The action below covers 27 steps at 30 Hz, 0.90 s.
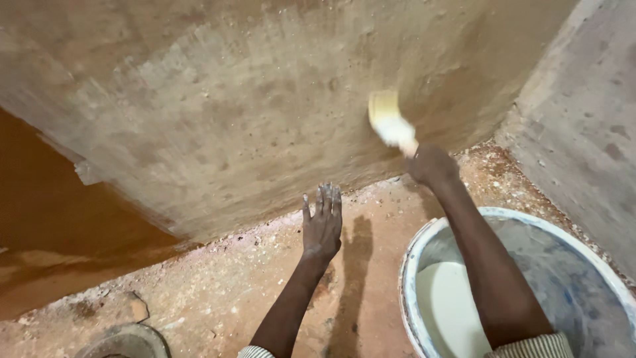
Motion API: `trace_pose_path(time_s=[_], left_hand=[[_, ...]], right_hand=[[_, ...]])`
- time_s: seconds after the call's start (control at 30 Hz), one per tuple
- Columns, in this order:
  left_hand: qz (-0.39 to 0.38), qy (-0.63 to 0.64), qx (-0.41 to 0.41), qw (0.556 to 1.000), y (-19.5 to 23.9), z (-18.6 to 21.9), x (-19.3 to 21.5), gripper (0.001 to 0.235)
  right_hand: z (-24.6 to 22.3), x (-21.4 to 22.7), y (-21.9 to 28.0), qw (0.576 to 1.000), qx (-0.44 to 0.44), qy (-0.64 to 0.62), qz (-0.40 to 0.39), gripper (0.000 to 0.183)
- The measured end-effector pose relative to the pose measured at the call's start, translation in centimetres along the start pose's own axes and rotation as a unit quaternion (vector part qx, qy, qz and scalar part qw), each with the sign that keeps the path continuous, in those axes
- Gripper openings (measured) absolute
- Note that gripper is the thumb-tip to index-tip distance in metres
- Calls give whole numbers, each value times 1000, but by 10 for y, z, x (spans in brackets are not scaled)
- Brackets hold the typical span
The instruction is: The person uses a paintbrush to apply white paint to a wall, repeatedly dipping the brush into a bucket and brushing the surface. The person occasionally uses their left hand to steady the wall while painting with the right hand.
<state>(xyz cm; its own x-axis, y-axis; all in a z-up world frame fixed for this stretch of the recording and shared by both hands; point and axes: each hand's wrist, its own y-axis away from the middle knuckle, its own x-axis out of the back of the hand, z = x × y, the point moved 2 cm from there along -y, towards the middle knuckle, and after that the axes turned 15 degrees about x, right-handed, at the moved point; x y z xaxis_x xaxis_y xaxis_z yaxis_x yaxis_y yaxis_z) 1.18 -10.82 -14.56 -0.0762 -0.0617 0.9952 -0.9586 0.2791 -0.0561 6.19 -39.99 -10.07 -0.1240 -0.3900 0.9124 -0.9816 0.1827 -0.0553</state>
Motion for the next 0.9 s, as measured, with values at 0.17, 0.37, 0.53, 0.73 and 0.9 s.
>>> trace_pose_path(time_s=[0.17, 0.37, 0.53, 0.73, 0.9], left_hand=[[32, 14, 5, 999, 2, -4, 6, 100], [17, 33, 4, 999, 3, -10, 6, 99], [57, 18, 5, 998, 2, -15, 2, 94], [33, 22, -5, 999, 2, -15, 14, 93], [92, 33, -16, 995, 5, -18, 31, 95]], right_hand=[[17, -38, 4, 973, -6, 158, -168, 44], [-34, 81, 10, 989, 10, 34, 141, 57], [-56, 142, 26, 902, 122, -111, 399, 40], [-23, 61, 8, 981, -14, -49, 186, 52], [34, -38, 6, 994, -60, 91, -33, 51]])
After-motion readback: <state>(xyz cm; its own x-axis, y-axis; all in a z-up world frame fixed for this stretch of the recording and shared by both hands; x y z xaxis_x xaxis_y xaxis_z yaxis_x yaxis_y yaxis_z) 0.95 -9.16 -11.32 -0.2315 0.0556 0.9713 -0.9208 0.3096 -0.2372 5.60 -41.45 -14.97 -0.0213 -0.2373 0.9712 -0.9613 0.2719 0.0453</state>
